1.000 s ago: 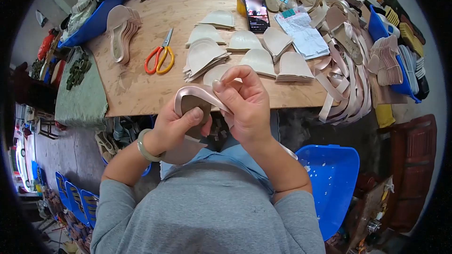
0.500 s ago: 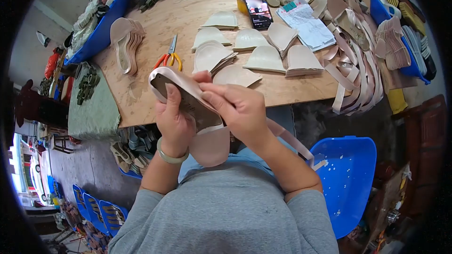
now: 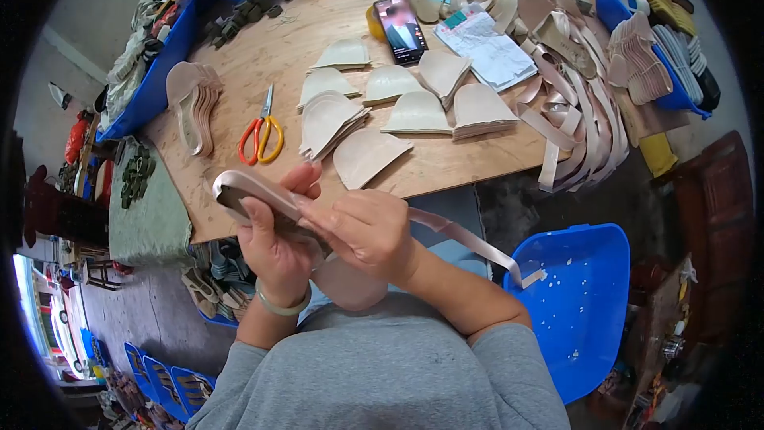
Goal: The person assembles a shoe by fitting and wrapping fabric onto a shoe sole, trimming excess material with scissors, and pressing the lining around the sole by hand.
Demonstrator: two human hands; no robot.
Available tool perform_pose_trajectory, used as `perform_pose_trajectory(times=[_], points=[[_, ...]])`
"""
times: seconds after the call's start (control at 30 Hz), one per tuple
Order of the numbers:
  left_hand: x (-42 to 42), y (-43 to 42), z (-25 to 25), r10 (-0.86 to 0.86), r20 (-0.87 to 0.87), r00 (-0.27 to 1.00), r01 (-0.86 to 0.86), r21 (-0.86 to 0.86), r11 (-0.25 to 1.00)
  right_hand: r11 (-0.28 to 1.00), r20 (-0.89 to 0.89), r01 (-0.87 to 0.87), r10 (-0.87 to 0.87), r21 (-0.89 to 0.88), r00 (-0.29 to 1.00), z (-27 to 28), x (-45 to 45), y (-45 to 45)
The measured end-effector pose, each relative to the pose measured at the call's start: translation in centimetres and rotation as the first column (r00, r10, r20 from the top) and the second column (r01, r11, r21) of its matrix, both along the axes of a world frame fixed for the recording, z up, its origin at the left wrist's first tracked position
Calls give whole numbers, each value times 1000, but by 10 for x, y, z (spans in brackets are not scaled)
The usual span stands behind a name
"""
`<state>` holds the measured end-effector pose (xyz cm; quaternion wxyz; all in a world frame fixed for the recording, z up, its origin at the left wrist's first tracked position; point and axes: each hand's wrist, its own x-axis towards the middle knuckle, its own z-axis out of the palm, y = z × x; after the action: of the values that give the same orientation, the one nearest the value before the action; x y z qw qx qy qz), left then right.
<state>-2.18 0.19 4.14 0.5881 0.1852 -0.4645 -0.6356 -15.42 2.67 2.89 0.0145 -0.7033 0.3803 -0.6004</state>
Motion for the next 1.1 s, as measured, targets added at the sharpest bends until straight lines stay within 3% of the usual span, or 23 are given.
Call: perform_pose_trajectory(times=[0.03, 0.17, 0.33, 0.53, 0.67, 0.7, 0.83, 1.0, 1.1], points=[[1, 1, 0, -3, -4, 1000, 3, 2, 1000, 1000, -4, 3, -3, 2, 1000, 0, 1, 0], [2, 5, 0, -23, 101, 995, 29, -55, 998, 963, 255, -214, 167, 167, 952, -3, 6, 0], [-5, -3, -8, 68, 128, 989, -55, -102, 993, 923, 350, -296, 200, 245, 915, -15, 0, -6], [-5, -5, -2, 118, 120, 986, -112, -52, 992, 919, 247, -245, 171, 310, 954, -10, -22, 7], [-9, 0, 4, 93, -140, 986, -79, 102, 992, 962, 176, -160, 122, 221, 977, -17, -21, 11], [-6, 2, 4, 104, -128, 986, -89, 117, 989, 957, 188, -171, 128, 235, 974, -18, -20, 15], [0, -2, 11, -33, -150, 988, 31, -18, 999, 945, 129, -180, 149, 273, 980, -11, -22, 17], [6, 1, 9, -52, -27, 998, 50, -76, 996, 878, 242, -265, 178, 399, 954, -11, -14, 13], [13, -5, 2, -138, -65, 988, 134, -63, 989, 895, 199, -233, 167, 380, 966, -13, -10, 14]])
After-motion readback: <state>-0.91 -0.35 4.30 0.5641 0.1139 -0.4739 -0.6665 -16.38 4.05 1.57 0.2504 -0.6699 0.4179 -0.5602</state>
